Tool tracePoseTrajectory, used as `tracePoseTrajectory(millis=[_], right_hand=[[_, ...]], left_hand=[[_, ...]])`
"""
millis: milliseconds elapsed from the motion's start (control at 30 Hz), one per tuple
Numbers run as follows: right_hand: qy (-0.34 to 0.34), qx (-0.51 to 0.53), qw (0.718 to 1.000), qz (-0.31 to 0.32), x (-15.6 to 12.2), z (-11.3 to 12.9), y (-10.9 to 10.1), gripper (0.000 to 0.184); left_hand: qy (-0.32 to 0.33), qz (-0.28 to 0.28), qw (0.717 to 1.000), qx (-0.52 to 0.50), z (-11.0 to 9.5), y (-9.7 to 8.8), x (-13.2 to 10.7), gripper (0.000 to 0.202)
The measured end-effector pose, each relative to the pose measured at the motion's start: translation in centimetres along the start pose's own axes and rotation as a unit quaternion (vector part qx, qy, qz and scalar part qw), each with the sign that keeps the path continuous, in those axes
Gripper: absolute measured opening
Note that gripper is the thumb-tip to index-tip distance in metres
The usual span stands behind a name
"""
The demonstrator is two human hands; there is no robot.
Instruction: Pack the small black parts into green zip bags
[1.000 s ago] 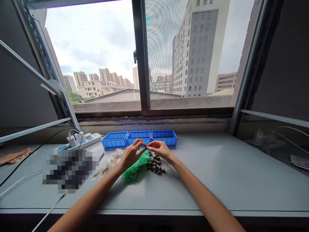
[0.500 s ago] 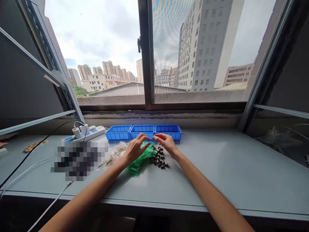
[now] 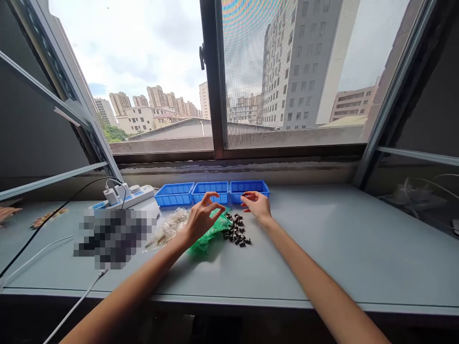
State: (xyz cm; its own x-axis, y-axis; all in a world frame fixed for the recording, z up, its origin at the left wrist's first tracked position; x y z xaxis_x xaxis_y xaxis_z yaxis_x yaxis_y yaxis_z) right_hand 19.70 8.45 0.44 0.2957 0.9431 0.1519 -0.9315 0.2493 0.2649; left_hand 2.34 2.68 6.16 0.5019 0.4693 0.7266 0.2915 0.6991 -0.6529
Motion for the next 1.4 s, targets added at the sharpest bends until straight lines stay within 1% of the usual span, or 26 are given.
tracePoseTrajectory(millis=[100,300,567,733,833,933,1067,1200,1400], right_hand=[[-0.005,-0.002,1.0,-0.006,0.1,0.0,-0.1,0.021],[-0.017,-0.018,0.999,-0.027,0.1,0.5,-0.4,0.015],[-0.059,-0.036,0.996,-0.061,0.2,1.6,-0.7,0.013],[-0.095,-0.069,0.989,-0.086,0.4,3.0,-1.8,0.012],[-0.103,-0.084,0.987,-0.095,0.7,3.6,-2.4,0.013],[-0.103,-0.091,0.986,-0.098,0.9,3.7,-2.6,0.014],[-0.104,-0.097,0.985,-0.094,0.8,3.7,-2.2,0.016],[-0.106,-0.107,0.985,-0.082,0.6,3.7,-2.0,0.014],[-0.11,-0.13,0.982,-0.084,0.8,3.4,-2.7,0.014]], left_hand=[[-0.006,0.011,1.0,0.005,0.0,0.1,0.1,0.009],[0.002,0.006,1.0,0.003,-0.1,0.0,0.1,0.006],[0.018,-0.004,1.0,-0.003,-0.2,-0.1,0.1,0.013],[0.014,-0.009,1.0,-0.004,-0.2,-0.3,0.4,0.021],[0.007,-0.003,1.0,-0.001,0.0,-0.2,0.5,0.022],[0.005,0.0,1.0,-0.003,0.1,-0.1,0.6,0.021],[0.002,0.005,1.0,-0.007,0.1,0.0,0.6,0.018],[-0.003,0.015,1.0,-0.007,0.1,0.1,0.6,0.018],[-0.005,0.038,0.999,0.005,0.0,0.3,0.5,0.02]])
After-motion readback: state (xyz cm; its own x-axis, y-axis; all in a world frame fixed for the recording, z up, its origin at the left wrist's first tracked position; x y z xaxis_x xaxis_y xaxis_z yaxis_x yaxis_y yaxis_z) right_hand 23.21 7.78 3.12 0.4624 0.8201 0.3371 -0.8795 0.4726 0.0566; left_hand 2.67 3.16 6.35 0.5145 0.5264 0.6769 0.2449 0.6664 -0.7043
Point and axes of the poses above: each hand's wrist, its own x-axis towards the middle knuckle, its own y-axis out of the palm, z = x × y, the point moved 7 cm from there along x, towards the middle knuckle, and after that the axes turned 13 degrees about x, right-handed, at the moved point
